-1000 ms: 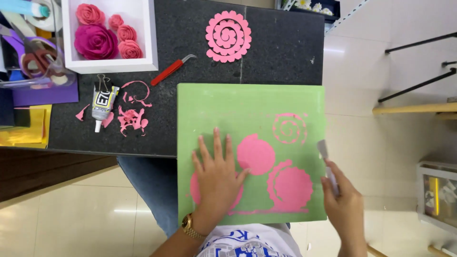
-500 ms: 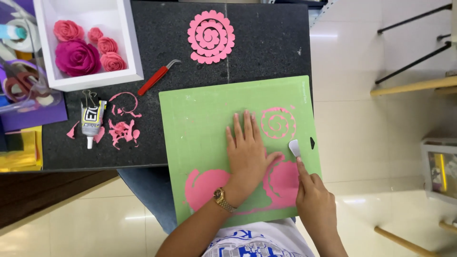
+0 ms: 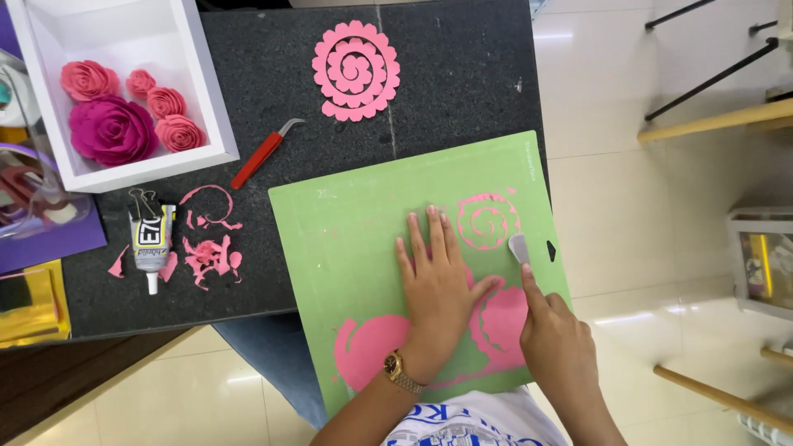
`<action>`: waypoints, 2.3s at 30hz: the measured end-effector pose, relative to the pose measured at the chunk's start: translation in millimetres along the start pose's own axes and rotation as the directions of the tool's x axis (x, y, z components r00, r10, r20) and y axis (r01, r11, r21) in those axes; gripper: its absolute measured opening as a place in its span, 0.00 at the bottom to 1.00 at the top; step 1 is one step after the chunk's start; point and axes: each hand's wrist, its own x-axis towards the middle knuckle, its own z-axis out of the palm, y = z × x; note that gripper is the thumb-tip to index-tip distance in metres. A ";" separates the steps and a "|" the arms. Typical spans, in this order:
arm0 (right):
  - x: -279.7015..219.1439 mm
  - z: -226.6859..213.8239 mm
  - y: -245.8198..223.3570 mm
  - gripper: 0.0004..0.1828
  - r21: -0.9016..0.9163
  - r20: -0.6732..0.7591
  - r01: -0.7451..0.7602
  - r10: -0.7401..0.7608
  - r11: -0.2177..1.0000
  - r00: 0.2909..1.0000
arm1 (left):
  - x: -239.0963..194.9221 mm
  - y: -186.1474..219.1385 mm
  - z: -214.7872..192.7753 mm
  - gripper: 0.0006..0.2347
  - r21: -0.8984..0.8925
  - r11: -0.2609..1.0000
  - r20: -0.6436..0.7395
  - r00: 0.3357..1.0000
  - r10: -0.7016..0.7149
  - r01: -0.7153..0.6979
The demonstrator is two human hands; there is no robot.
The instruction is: The person is carefully peeling intricate pink paper flower cutouts from a green adhesive cutting mat using a small spatula tool and their fingers.
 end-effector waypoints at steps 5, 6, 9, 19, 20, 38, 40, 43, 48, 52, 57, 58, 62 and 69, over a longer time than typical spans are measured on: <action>22.7 -18.0 -4.1 0.37 -0.003 0.016 0.002 -0.002 1.000 1.000 | -1.3 -0.9 -2.2 0.55 -0.011 1.000 0.001 1.000 0.003 -0.003; 26.8 -25.7 -6.5 0.37 0.034 0.059 -0.029 0.027 0.999 0.998 | -1.4 -1.3 -4.8 0.54 -0.004 1.000 0.005 1.000 0.008 -0.008; 40.0 -44.5 -14.6 0.34 0.095 0.091 -0.028 0.019 0.995 0.996 | -1.0 -2.6 -3.8 0.53 -0.010 1.000 -0.020 1.000 0.010 -0.010; 19.1 -63.4 7.0 0.32 0.280 0.027 -0.048 0.042 0.959 0.999 | -1.0 -2.4 -0.8 0.54 -0.059 0.998 -0.037 0.999 -0.029 0.027; 15.6 -56.0 7.5 0.35 0.265 0.062 -0.006 -0.011 0.964 0.998 | -0.9 -2.0 -0.2 0.55 -0.046 0.999 -0.028 0.999 -0.029 0.028; 22.3 -15.4 -24.7 0.39 0.100 -0.007 0.131 -0.131 0.986 0.991 | -6.8 -1.9 6.4 0.52 -0.090 0.996 0.006 1.000 -0.014 0.015; 27.7 -28.9 -27.8 0.35 0.112 -0.055 0.178 -0.172 0.978 0.984 | -6.3 -4.7 3.6 0.52 -0.110 0.994 -0.011 1.000 -0.014 0.012; 20.0 -46.8 -21.6 0.38 0.267 0.080 0.034 -0.057 0.963 0.995 | -5.2 -4.4 0.2 0.53 -0.080 0.997 -0.034 0.999 -0.009 0.007; 7.5 -27.7 -18.4 0.37 0.059 0.100 0.032 -0.037 0.998 0.994 | -6.1 -3.6 5.0 0.53 -0.079 0.997 -0.002 1.000 -0.014 0.014; 13.0 -26.1 -25.9 0.37 0.038 0.158 -0.020 0.014 0.999 0.987 | -6.0 -4.0 1.0 0.53 -0.084 0.996 -0.005 1.000 -0.030 0.029; 42.5 -44.1 -47.7 0.35 0.040 -0.090 0.125 -0.121 0.991 0.989 | -3.6 -5.4 4.9 0.51 -0.284 0.959 0.038 0.999 -0.005 0.015; 49.5 -46.8 -46.4 0.35 0.042 -0.095 0.128 -0.123 0.991 0.988 | -1.1 -6.9 4.8 0.51 -0.280 0.960 0.033 0.999 -0.006 0.015; 48.9 -50.1 -27.7 0.31 0.225 -0.049 0.038 -0.027 0.974 0.998 | -2.3 -4.6 6.7 0.50 -0.307 0.951 0.022 1.000 -0.019 0.025; 14.9 -47.2 -29.8 0.30 -0.027 0.049 -0.056 0.057 0.998 0.997 | -2.9 -6.5 12.9 0.51 -0.301 0.954 0.042 0.999 -0.001 0.014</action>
